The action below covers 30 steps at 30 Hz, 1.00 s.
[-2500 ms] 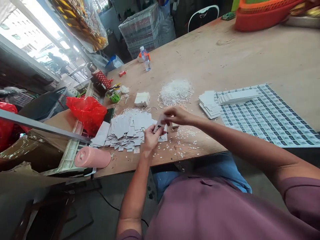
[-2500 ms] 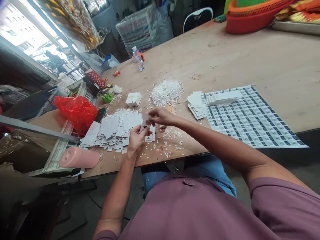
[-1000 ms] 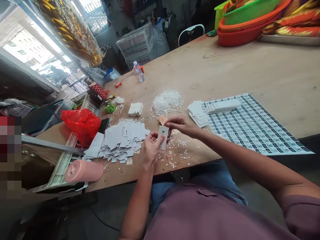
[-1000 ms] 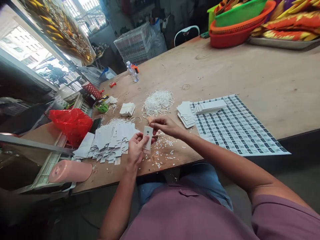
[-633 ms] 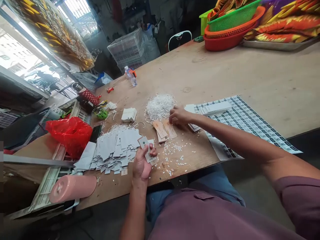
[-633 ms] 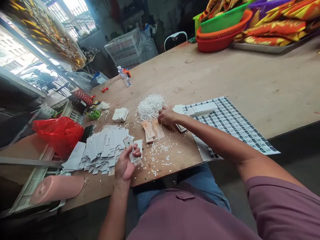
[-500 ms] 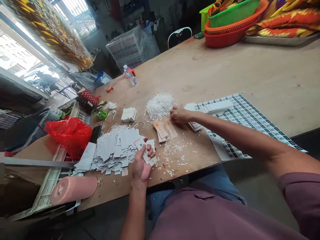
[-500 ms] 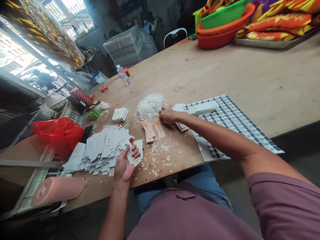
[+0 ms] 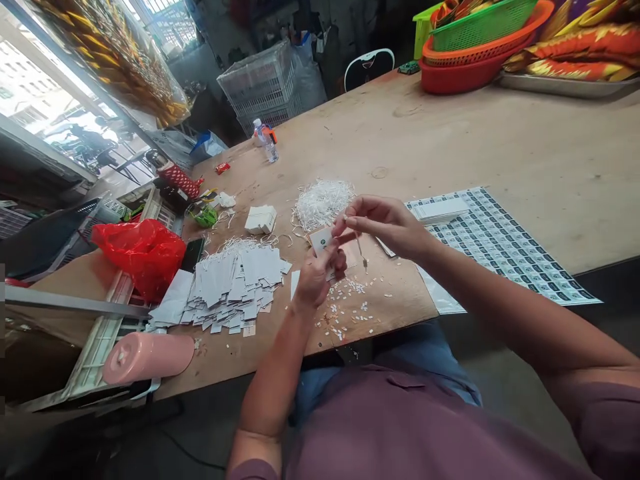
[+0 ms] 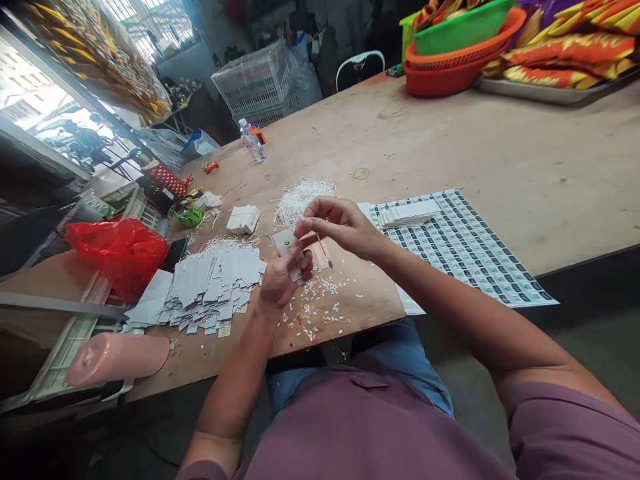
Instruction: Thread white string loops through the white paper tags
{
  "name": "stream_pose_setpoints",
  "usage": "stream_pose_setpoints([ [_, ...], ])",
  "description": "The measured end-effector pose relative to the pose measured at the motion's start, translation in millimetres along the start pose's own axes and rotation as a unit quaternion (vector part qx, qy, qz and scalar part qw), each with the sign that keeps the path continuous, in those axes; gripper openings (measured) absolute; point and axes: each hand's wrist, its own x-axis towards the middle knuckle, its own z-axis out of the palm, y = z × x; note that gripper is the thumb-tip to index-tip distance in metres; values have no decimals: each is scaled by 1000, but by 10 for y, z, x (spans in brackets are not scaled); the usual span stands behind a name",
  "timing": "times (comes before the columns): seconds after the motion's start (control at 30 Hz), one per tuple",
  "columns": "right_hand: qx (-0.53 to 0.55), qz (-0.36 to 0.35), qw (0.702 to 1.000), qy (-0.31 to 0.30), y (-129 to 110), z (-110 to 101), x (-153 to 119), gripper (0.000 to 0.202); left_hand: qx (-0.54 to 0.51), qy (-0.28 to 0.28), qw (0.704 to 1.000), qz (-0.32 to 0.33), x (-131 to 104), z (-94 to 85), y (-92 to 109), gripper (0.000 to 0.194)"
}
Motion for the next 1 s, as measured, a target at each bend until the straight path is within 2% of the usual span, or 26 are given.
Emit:
stream_pose_setpoints([
  [0.17, 6, -4, 998, 66, 52, -31, -198, 29, -31, -68, 995, -69, -165, 102, -108, 38],
  [0.27, 14, 5, 995, 94, 93, -73, -314, 27, -41, -87, 989, -110, -328, 137, -171, 39],
  [0.4, 18, 9, 990, 139, 112, -104, -436, 24, -26, -57, 988, -143, -509, 166, -213, 37],
  [0.57, 22, 13, 986, 164, 175, -149, -591, 20, 19, -8, 993, -119, -653, 141, -215, 35],
  [0.67, -57, -7, 980, 193, 220, -165, -728, 13, 43, -8, 992, -120, -707, 86, -184, 34],
  [0.73, -125, -40, 977, 167, 240, -146, -828, 13, 56, -19, 987, -146, -728, 38, -159, 34],
  [0.8, -156, -72, 982, 76, 259, -94, -919, 19, 62, -38, 981, -181, -735, -6, -141, 32],
  [0.87, -146, -95, 985, -10, 285, -18, -992, 14, 66, -65, 973, -213, -731, -35, -135, 32],
  [0.93, -124, -90, 988, -20, 315, 62, -1046, 6, 72, -87, 966, -232, -726, -44, -141, 34],
  [1.0, -90, -27, 995, 17, 336, 125, -1088, 10, 93, -79, 967, -223, -730, -35, -155, 36],
])
